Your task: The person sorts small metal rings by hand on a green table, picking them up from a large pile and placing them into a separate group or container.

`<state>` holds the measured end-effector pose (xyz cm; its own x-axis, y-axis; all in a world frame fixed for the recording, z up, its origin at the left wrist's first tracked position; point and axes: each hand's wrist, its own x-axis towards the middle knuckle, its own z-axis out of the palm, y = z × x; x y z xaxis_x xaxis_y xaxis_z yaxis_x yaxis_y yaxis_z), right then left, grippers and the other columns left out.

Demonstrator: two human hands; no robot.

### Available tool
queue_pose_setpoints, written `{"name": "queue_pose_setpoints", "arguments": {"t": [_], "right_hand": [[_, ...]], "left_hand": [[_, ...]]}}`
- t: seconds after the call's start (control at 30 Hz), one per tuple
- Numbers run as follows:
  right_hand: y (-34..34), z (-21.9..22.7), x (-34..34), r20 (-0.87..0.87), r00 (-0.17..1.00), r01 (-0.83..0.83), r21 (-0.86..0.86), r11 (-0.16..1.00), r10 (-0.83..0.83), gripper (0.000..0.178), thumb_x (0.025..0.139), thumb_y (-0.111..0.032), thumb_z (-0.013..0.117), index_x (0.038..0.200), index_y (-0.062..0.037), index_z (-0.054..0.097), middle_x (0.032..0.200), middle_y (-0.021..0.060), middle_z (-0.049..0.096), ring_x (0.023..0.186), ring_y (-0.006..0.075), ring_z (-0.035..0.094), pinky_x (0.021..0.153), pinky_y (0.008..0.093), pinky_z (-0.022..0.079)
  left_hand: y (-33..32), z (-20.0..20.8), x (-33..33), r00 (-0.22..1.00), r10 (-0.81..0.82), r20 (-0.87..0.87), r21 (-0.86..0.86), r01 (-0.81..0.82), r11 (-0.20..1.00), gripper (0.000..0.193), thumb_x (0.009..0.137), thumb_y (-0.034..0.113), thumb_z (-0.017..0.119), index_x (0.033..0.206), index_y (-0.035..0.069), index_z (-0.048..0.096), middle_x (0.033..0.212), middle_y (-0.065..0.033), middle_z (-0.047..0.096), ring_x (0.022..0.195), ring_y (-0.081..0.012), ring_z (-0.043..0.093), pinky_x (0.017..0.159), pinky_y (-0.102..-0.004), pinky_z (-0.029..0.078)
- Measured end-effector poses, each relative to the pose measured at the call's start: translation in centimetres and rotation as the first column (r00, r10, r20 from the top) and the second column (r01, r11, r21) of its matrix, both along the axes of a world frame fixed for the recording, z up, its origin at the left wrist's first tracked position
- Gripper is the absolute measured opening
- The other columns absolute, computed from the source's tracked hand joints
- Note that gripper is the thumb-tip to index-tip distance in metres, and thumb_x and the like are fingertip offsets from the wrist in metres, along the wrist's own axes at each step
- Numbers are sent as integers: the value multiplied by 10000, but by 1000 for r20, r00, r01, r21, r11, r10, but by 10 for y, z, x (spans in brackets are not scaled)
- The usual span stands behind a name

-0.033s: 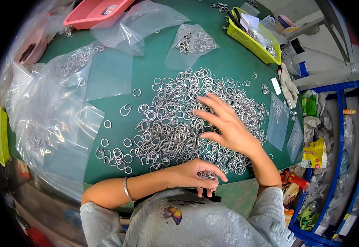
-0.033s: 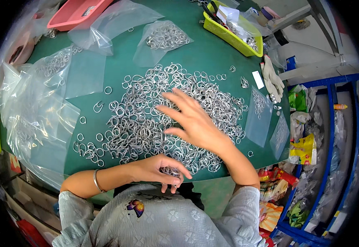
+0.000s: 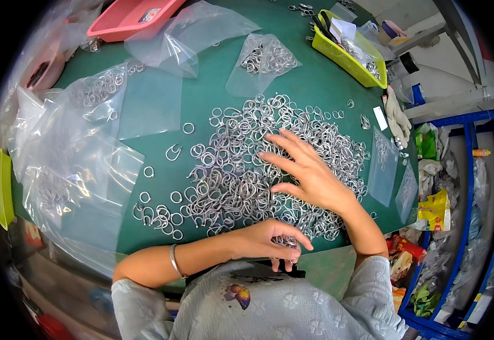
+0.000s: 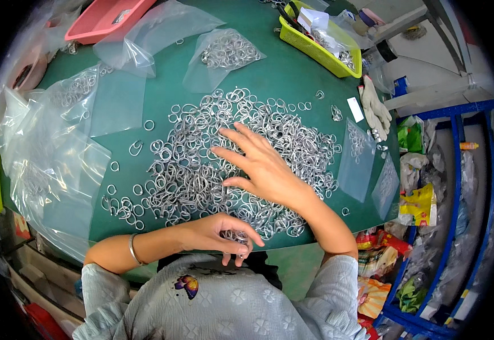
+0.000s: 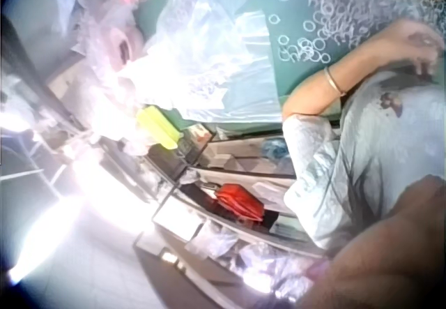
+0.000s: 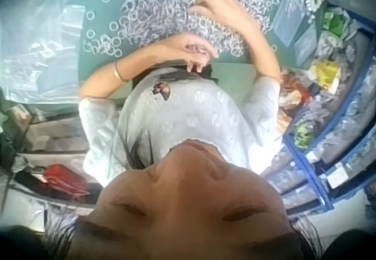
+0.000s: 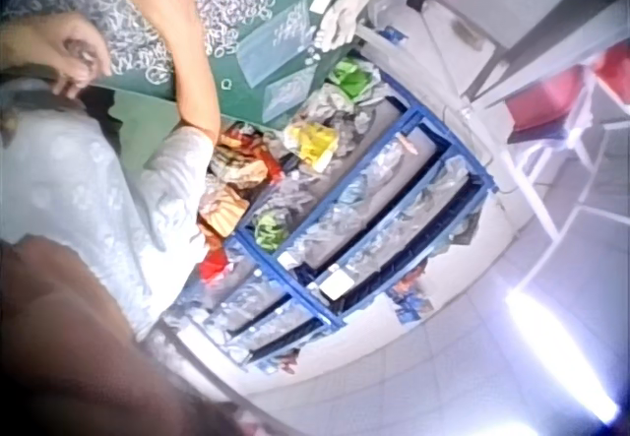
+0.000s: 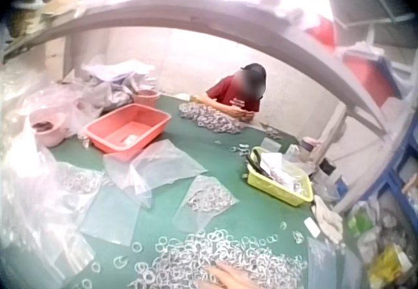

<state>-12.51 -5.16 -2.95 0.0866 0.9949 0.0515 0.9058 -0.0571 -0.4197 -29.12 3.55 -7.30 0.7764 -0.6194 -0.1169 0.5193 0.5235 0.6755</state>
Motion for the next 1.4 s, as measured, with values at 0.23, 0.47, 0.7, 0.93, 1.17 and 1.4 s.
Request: {"name": "queue_pose_setpoints", "arguments": {"t": [0.23, 0.47, 0.7, 0.93, 1.17, 1.4], "right_hand": [[-32, -3, 3, 31, 999, -9, -95, 995, 12, 295, 746, -200, 721, 998, -88, 616, 1250, 76, 509, 1145, 289, 471, 880, 416, 395], [-56, 26, 18, -139, 990, -28, -210, 977, -1, 178, 738, -86, 708, 894, -62, 626, 1102, 59, 571, 1063, 245, 540, 888, 383, 397], [-50, 39, 58, -302, 927, 145, -253, 956, -221, 135, 758, -43, 699, 870, -4, 635, 859, 100, 648, 793, 266, 627, 721, 355, 492], [-21, 9, 60, 117, 947, 303, -30, 952, -298, 136, 751, -62, 705, 862, -17, 641, 950, 80, 603, 954, 268, 517, 906, 389, 379], [-29, 7, 63, -311, 885, 353, -38, 935, -347, 119, 795, -81, 678, 843, -6, 600, 909, 88, 609, 909, 290, 553, 909, 390, 390], [-16, -12, 55, 218, 888, 393, 95, 915, -404, 187, 751, -153, 735, 831, -28, 622, 845, 92, 568, 891, 272, 532, 787, 380, 382]], "left_hand": [[2, 3, 0, 1000, 13, -24, -12, -14, 1000, 322, 918, 131, 589, 1201, -21, 568, 898, -87, 610, 798, -160, 657, 589, -243, 536], [0, 2, 0, 999, 6, -36, 2, -6, 1000, 317, 916, 138, 596, 1191, -19, 577, 904, -88, 611, 795, -160, 655, 586, -245, 532], [3, 5, 0, 999, 14, -47, 4, -14, 1000, 321, 913, 141, 599, 1195, -13, 578, 907, -82, 607, 807, -159, 655, 593, -241, 532], [3, 4, 2, 999, 3, -45, 5, -3, 1000, 322, 916, 131, 593, 1202, -15, 573, 919, -82, 604, 817, -163, 657, 605, -242, 537], [2, 0, 0, 998, 17, -66, -1, -17, 1000, 323, 917, 127, 591, 1207, -15, 568, 927, -84, 603, 820, -166, 657, 600, -244, 535], [1, 1, 2, 998, 4, -60, 1, -4, 1000, 328, 922, 140, 591, 1211, -12, 567, 935, -84, 602, 818, -167, 655, 590, -247, 533]]}}
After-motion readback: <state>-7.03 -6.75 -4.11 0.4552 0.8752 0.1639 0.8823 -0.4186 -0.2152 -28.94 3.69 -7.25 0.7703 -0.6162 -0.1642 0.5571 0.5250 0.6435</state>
